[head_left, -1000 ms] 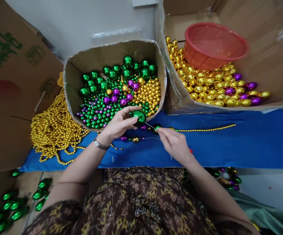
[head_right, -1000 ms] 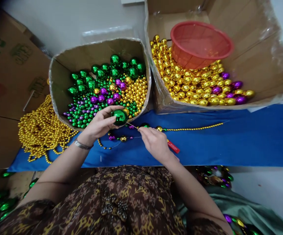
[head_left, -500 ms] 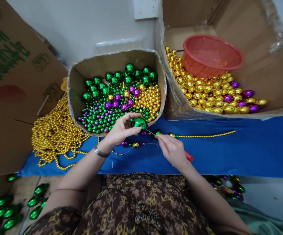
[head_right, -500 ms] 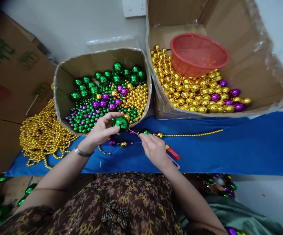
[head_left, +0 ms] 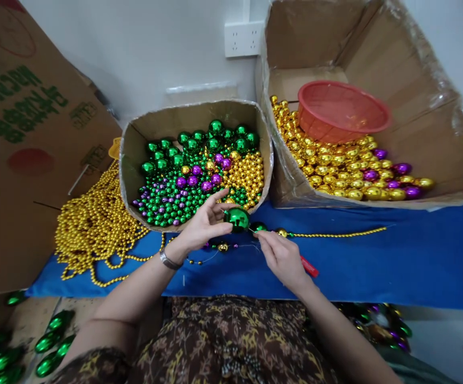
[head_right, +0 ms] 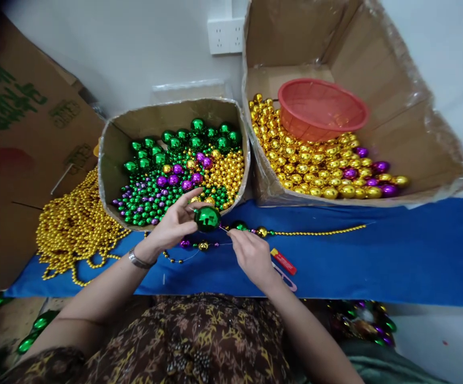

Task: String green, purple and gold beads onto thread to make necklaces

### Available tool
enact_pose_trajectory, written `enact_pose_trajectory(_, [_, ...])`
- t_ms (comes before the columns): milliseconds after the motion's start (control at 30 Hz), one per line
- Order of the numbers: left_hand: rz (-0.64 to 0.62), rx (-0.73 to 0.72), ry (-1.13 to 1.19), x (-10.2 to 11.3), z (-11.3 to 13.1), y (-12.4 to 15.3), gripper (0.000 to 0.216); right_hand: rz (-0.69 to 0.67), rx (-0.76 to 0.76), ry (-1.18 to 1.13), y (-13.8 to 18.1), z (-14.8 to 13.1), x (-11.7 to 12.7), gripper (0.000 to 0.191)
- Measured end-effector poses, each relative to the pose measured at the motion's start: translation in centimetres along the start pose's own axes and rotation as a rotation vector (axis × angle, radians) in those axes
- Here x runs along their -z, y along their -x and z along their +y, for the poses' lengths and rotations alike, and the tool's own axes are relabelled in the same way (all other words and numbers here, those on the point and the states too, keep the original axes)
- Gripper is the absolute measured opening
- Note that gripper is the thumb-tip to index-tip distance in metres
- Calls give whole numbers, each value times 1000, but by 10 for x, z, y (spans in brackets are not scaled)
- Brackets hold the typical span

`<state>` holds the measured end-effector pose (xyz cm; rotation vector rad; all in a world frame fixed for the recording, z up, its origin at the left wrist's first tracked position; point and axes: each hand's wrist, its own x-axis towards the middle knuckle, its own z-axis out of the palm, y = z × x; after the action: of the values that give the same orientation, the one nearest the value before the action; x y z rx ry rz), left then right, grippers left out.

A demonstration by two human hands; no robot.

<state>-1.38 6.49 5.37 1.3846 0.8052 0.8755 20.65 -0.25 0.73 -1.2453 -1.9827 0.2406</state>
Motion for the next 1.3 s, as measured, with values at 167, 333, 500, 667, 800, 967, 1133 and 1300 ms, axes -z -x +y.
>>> enact_pose_trajectory(167, [128,-136,-494,16,9,-36,34,17,-115,-28,0,2,5,19])
enact_pose_trajectory(333, [114,-253,-1192,21,-2,-95,22,59,-140,-26,-1,4,9,20])
enact_pose_trajectory(500, [-34,-113,-1605,13,-18,-118,23,77,-169,-32,-1,4,12,21])
enact_pose_trajectory(667, [113,-91,-1184,13,-12,-109,19,81,-196,-47,-1,4,15,20])
enact_pose_trajectory(800, [168,66,-194,13,2,-82,22,79,-212,-46,-2,2,16,19])
enact_pose_trajectory(967, [176,223,386,7,9,-51,22,67,-169,-48,-4,0,12,18])
enact_pose_trajectory(1133, [221,265,459,1,8,-43,25,82,-125,-29,-3,0,8,17])
enact_pose_trajectory(1300, [242,271,464,-2,9,-42,25,84,-108,-16,-2,0,7,18])
